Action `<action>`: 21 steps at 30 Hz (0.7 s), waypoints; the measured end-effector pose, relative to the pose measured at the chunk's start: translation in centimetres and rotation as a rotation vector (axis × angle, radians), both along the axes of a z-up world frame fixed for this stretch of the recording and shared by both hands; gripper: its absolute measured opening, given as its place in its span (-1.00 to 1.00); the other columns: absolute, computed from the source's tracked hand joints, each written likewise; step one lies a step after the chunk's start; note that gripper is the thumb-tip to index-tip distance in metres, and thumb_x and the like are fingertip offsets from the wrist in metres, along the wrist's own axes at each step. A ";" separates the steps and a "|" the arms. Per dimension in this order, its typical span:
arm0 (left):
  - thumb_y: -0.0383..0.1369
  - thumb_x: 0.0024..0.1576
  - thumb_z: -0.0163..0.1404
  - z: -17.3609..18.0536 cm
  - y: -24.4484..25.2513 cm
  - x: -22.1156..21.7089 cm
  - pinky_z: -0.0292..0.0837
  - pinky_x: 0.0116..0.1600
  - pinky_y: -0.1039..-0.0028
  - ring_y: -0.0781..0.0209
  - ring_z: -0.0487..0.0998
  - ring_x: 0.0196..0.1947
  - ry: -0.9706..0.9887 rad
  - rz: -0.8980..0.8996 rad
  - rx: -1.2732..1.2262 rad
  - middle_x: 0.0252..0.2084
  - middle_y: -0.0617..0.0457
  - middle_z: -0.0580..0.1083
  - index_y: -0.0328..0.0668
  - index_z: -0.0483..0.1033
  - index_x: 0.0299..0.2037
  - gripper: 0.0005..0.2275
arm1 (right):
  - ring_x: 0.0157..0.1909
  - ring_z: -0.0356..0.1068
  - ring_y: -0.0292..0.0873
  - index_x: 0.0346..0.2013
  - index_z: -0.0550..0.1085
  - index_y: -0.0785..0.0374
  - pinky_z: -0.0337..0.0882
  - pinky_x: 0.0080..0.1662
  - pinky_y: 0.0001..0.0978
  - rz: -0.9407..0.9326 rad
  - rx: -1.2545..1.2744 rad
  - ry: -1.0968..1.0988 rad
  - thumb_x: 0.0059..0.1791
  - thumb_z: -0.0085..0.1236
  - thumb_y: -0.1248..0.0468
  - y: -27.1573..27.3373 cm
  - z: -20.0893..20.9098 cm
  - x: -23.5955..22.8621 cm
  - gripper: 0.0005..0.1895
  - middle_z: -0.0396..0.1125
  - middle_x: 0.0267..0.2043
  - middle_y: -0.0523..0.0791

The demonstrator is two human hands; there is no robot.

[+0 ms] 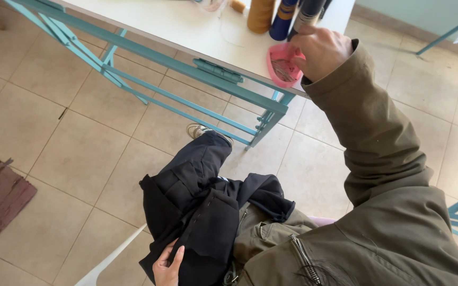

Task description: Pinning layers of black fabric together to prepare for sewing.

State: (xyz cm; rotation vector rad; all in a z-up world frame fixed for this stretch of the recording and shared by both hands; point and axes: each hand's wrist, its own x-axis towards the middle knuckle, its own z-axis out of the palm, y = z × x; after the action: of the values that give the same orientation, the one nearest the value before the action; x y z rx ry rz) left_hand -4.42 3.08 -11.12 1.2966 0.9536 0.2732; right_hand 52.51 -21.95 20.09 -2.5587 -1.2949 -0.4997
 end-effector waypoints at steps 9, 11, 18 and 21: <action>-0.51 0.13 0.17 3.3 -0.9 1.0 0.38 -0.03 0.61 0.42 0.52 -0.22 0.011 0.021 -0.071 -0.09 0.02 0.63 -0.49 0.66 -0.19 -0.86 | -0.25 0.50 0.00 -0.31 0.61 0.23 0.53 -0.17 -0.17 -0.066 -0.155 -0.103 -0.12 0.34 0.32 1.0 -0.6 -0.1 -0.89 0.47 -0.18 -0.07; -0.51 0.14 0.18 3.3 -0.9 1.2 0.36 -0.07 0.62 0.43 0.49 -0.26 0.023 0.016 -0.068 -0.08 0.04 0.63 -0.51 0.66 -0.20 -0.86 | -0.28 0.49 0.02 -0.33 0.61 0.23 0.53 -0.18 -0.16 -0.038 -0.125 -0.093 -0.13 0.37 0.30 0.8 -0.6 0.5 -0.87 0.47 -0.20 -0.04; -0.49 0.12 0.16 6.2 -1.5 2.8 0.41 -0.03 0.60 0.41 0.55 -0.24 0.026 0.042 -0.165 -0.17 0.04 0.62 -0.43 0.65 -0.08 -0.80 | -0.26 0.55 -0.11 -0.25 0.58 0.36 0.56 -0.12 -0.34 0.095 0.078 0.142 0.00 0.37 0.39 -1.0 -0.8 1.4 -0.89 0.50 -0.26 0.02; -0.49 0.11 0.16 6.4 -1.5 2.8 0.43 0.02 0.60 0.40 0.58 -0.22 0.036 0.045 -0.159 -0.20 0.02 0.62 -0.38 0.66 -0.06 -0.79 | -0.23 0.56 -0.14 -0.25 0.57 0.36 0.56 -0.10 -0.37 0.117 0.084 0.165 0.03 0.36 0.40 -1.5 -1.5 1.9 -0.90 0.51 -0.26 0.01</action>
State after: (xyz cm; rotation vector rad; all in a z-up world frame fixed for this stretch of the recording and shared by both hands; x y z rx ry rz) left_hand -1.65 1.54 -4.75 1.1391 1.0154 0.2048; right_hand 54.36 -23.44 18.57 -2.3831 -1.3259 -0.3058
